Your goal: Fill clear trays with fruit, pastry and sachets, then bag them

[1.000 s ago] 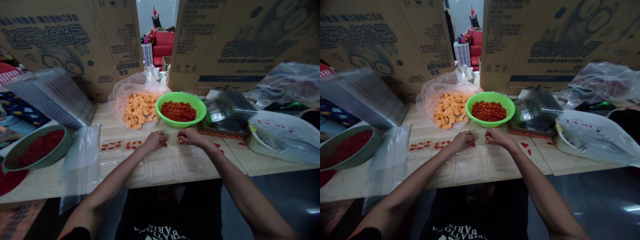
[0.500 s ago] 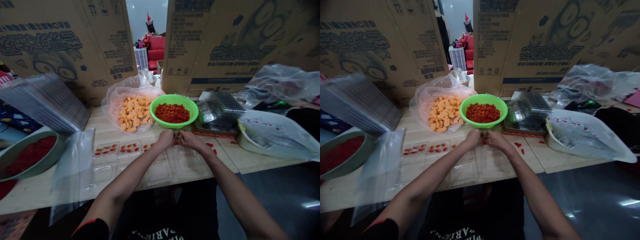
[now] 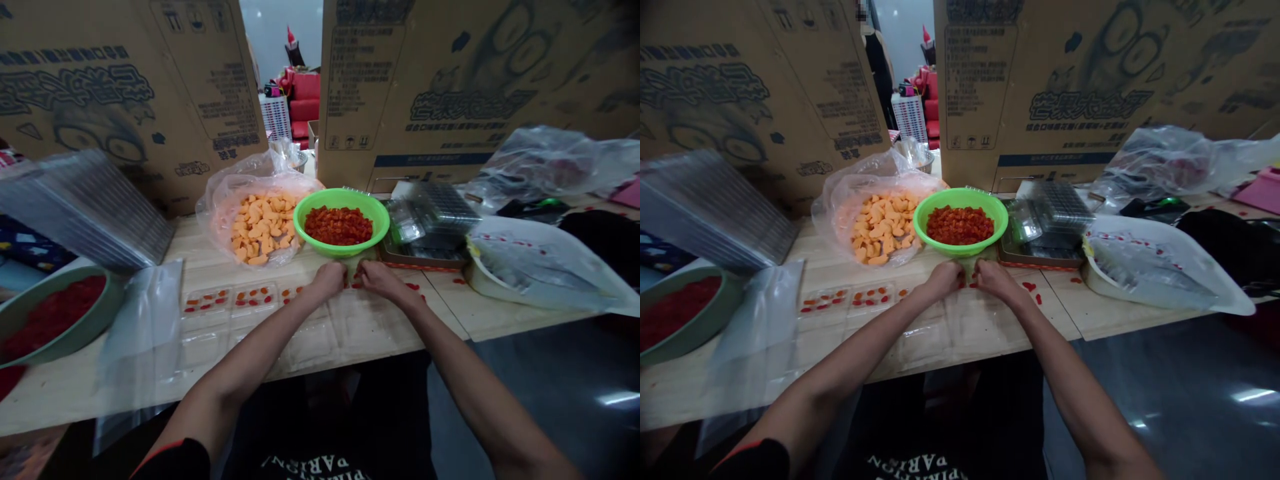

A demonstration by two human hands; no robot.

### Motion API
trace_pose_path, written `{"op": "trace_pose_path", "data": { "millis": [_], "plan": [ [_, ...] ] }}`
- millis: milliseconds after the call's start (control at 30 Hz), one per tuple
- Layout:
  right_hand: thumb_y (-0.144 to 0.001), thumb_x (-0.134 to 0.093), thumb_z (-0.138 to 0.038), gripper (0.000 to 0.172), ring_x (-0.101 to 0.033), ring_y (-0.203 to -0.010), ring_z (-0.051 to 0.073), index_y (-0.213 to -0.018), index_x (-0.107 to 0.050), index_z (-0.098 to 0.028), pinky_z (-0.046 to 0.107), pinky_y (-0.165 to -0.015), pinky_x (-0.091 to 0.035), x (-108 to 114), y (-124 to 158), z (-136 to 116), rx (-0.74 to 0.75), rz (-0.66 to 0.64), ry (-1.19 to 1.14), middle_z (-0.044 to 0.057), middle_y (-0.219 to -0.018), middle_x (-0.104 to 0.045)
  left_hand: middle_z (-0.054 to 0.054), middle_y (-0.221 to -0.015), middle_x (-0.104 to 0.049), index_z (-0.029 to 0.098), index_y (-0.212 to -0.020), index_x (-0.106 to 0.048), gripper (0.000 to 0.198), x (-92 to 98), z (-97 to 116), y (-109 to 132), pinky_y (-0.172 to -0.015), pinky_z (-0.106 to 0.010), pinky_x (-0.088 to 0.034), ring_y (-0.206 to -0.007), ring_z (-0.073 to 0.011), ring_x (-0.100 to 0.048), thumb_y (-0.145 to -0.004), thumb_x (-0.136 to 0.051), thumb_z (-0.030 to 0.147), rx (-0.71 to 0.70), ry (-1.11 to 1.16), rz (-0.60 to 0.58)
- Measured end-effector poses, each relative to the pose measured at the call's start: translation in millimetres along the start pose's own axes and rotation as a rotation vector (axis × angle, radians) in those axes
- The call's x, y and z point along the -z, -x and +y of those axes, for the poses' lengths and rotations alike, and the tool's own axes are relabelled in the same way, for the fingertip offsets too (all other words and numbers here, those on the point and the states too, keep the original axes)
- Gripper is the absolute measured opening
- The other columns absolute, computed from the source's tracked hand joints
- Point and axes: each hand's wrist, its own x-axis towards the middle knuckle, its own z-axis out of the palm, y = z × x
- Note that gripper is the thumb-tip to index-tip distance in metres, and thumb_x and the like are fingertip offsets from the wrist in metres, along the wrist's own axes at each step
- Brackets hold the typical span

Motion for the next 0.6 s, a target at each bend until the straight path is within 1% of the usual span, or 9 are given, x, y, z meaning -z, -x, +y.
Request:
{"op": "trace_pose_path", "data": {
  "millis": [67,133,167,267,333,400,500,600],
  "plan": [
    [-0.08,-0.05,-0.007,0.032,-0.063,-0.094,0.022,-0.109,-0.062,-0.014,0.028,-0.085,-0.044,3.9,4.3,4.4,-0.01,0.051,-0.012,0.011,-0.104,-0.07,-0.011,-0.097,-0.074,0.015,-0.096,-0.076,0.025,-1.0,-0.3,3.8,-0.083,-0.03,-0.052,-0.092,-0.0222,-0.068,-0.082,-0.056,0.012,-0.015,-0.01,0.034],
    [-0.079,-0.047,-0.005,0.035,-0.062,-0.097,0.022,-0.111,-0.061,-0.014,0.03,-0.087,-0.045,13.6,12.2,16.7,-0.059,0.103,-0.07,0.012,-0.109,-0.068,-0.011,-0.106,-0.072,0.016,-0.105,-0.073,0.029,-0.1,0.2,6.0,-0.087,-0.029,-0.051,-0.098,-0.0213,-0.067,-0.087,-0.05,0.012,-0.02,-0.019,0.089],
    [-0.077,-0.046,-0.003,0.038,-0.062,-0.097,0.021,-0.11,-0.061,-0.014,0.029,-0.087,-0.045,19.3,17.4,25.1,-0.096,0.115,-0.131,0.012,-0.109,-0.068,-0.011,-0.109,-0.071,0.016,-0.106,-0.072,0.03,0.5,1.2,5.8,-0.087,-0.029,-0.051,-0.1,-0.0212,-0.066,-0.089,-0.048,0.013,-0.024,-0.024,0.108],
    [-0.068,-0.044,0.001,0.045,-0.062,-0.091,0.019,-0.106,-0.06,-0.015,0.026,-0.079,-0.047,32.5,33.2,48.0,-0.211,0.089,-0.319,0.008,-0.101,-0.067,-0.011,-0.107,-0.069,0.017,-0.101,-0.073,0.023,-1.5,8.1,-1.1,-0.086,-0.031,-0.052,-0.099,-0.0229,-0.066,-0.09,-0.053,0.021,-0.06,-0.036,0.114],
    [-0.065,-0.045,0.001,0.047,-0.061,-0.085,0.019,-0.107,-0.06,-0.015,0.026,-0.074,-0.046,33.8,38.8,52.3,-0.226,0.054,-0.303,0.007,-0.094,-0.064,-0.011,-0.103,-0.069,0.018,-0.099,-0.074,0.021,-7.2,13.8,-8.5,-0.085,-0.032,-0.052,-0.097,-0.0243,-0.066,-0.089,-0.058,0.027,-0.088,-0.039,0.101],
    [-0.063,-0.047,0.003,0.048,-0.058,-0.083,0.019,-0.106,-0.059,-0.014,0.026,-0.074,-0.045,28.8,37.9,45.0,-0.155,0.038,-0.179,0.007,-0.094,-0.062,-0.011,-0.101,-0.069,0.018,-0.098,-0.074,0.019,-14.8,17.8,-14.8,-0.085,-0.033,-0.052,-0.097,-0.0248,-0.066,-0.087,-0.059,0.025,-0.109,-0.04,0.092],
    [-0.062,-0.046,0.006,0.049,-0.055,-0.092,0.02,-0.104,-0.06,-0.014,0.029,-0.082,-0.043,16.1,27.3,22.7,0.082,0.042,0.019,0.01,-0.102,-0.059,-0.012,-0.101,-0.069,0.017,-0.099,-0.075,0.022,-24.1,17.8,-19.1,-0.085,-0.034,-0.052,-0.094,-0.0247,-0.066,-0.086,-0.057,0.017,-0.13,-0.033,0.084],
    [-0.061,-0.046,0.007,0.045,-0.054,-0.097,0.023,-0.098,-0.062,-0.014,0.032,-0.085,-0.042,8.6,17.1,9.7,0.283,0.019,0.078,0.01,-0.1,-0.059,-0.013,-0.1,-0.07,0.016,-0.096,-0.076,0.023,-26.2,12.6,-18.5,-0.084,-0.033,-0.052,-0.092,-0.0242,-0.066,-0.086,-0.056,0.015,-0.153,-0.014,0.07]
  ]
}}
